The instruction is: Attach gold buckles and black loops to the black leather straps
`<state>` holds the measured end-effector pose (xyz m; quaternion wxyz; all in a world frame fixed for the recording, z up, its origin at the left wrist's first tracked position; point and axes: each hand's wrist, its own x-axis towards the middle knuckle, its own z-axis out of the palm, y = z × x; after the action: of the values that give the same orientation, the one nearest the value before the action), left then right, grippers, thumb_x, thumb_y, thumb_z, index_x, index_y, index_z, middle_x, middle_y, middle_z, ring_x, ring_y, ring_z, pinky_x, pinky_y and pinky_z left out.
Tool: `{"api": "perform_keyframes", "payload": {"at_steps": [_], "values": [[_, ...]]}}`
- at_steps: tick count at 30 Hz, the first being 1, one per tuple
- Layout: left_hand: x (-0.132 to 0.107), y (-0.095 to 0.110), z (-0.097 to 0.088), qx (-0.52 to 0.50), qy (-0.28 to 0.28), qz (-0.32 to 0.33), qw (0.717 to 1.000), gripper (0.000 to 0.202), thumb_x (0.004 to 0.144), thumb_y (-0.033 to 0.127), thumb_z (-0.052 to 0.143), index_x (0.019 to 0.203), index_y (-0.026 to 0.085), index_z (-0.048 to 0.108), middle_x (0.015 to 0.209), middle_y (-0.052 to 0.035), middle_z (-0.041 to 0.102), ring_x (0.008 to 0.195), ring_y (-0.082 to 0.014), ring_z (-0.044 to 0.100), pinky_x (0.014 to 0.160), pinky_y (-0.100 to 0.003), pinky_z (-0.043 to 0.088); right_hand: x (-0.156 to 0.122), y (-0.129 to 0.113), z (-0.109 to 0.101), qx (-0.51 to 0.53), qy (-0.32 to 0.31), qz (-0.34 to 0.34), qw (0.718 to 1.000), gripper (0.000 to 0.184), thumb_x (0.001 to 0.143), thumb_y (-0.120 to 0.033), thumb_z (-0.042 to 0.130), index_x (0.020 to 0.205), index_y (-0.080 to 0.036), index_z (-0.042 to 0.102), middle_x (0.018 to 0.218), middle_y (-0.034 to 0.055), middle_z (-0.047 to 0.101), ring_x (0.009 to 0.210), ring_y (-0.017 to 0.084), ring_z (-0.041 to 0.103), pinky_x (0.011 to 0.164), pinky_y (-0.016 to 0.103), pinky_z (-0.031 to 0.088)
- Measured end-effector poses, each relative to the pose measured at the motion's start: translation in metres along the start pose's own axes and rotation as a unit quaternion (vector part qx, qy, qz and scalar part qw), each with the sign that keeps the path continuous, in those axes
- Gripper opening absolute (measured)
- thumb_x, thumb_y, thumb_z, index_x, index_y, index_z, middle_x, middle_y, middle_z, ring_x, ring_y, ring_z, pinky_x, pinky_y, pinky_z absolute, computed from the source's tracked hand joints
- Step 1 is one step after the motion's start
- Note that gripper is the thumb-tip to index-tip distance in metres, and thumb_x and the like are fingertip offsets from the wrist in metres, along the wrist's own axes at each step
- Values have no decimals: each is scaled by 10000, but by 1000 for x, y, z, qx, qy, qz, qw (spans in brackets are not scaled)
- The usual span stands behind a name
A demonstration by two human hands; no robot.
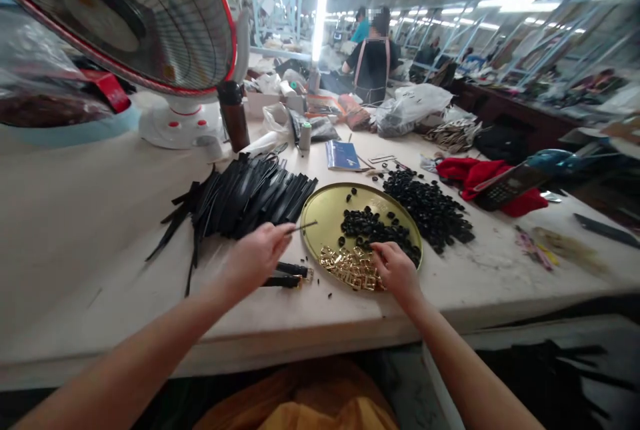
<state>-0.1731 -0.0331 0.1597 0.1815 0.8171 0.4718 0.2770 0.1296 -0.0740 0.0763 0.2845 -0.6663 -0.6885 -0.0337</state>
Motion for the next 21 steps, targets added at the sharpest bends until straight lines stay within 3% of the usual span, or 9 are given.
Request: {"api": "perform_keyframes", "payload": {"at_steps": [1,2,4,7,9,12,18,21], "values": [[-8,11,15,-113,-50,-33,992,398,854,429,367,1036,181,620,803,-45,583,727,-161,535,650,-246,396,9,1,0,-18,-8,-2,1000,247,846,-256,431,1003,-158,595,934,77,588,809,187,572,748,295,435],[-16,19,30,-219,-100,-89,966,426,852,448,352,953,153,643,696,-27,551,637,-139,512,577,-230,381,18,0,1,-36,-21,-8,999,249,843,-253,435,1000,-157,603,931,78,591,812,188,572,747,291,429],[-31,29,52,-394,-163,-214,879,390,834,434,388,895,129,624,569,25,444,470,-85,408,444,-201,302,33,-5,3,-70,-54,-25,996,251,835,-251,446,999,-164,615,933,78,597,828,189,569,746,281,417],[-48,36,63,-544,-171,-335,750,202,776,296,521,889,137,573,625,39,452,479,-50,438,437,-163,319,47,-14,6,-117,-95,-55,987,257,821,-252,470,1025,-184,611,969,76,598,871,191,559,754,273,397],[-55,40,59,-585,-156,-375,702,165,750,218,556,897,143,560,751,2,535,589,-66,533,503,-170,402,51,-16,8,-154,-121,-65,978,259,810,-265,488,1030,-201,610,983,77,595,881,197,554,748,278,388],[-60,47,50,-621,-142,-390,665,170,732,119,553,902,132,567,901,-49,583,709,-96,590,589,-195,466,51,-12,13,-181,-151,-64,970,233,788,-246,508,979,-201,634,930,88,605,837,207,566,702,285,385],[-63,55,51,-691,-160,-363,604,234,707,4,496,902,84,599,912,-86,594,808,-130,604,718,-232,496,48,-2,10,-167,-155,-66,971,241,812,-230,468,985,-183,630,897,96,592,783,194,574,697,286,388],[-65,59,51,-702,-163,-354,596,280,690,-7,501,931,83,610,959,-103,599,857,-145,599,752,-247,493,37,-13,0,-30,-107,-35,993,271,842,-314,433,995,-168,603,912,95,581,777,186,560,712,298,403]]}}
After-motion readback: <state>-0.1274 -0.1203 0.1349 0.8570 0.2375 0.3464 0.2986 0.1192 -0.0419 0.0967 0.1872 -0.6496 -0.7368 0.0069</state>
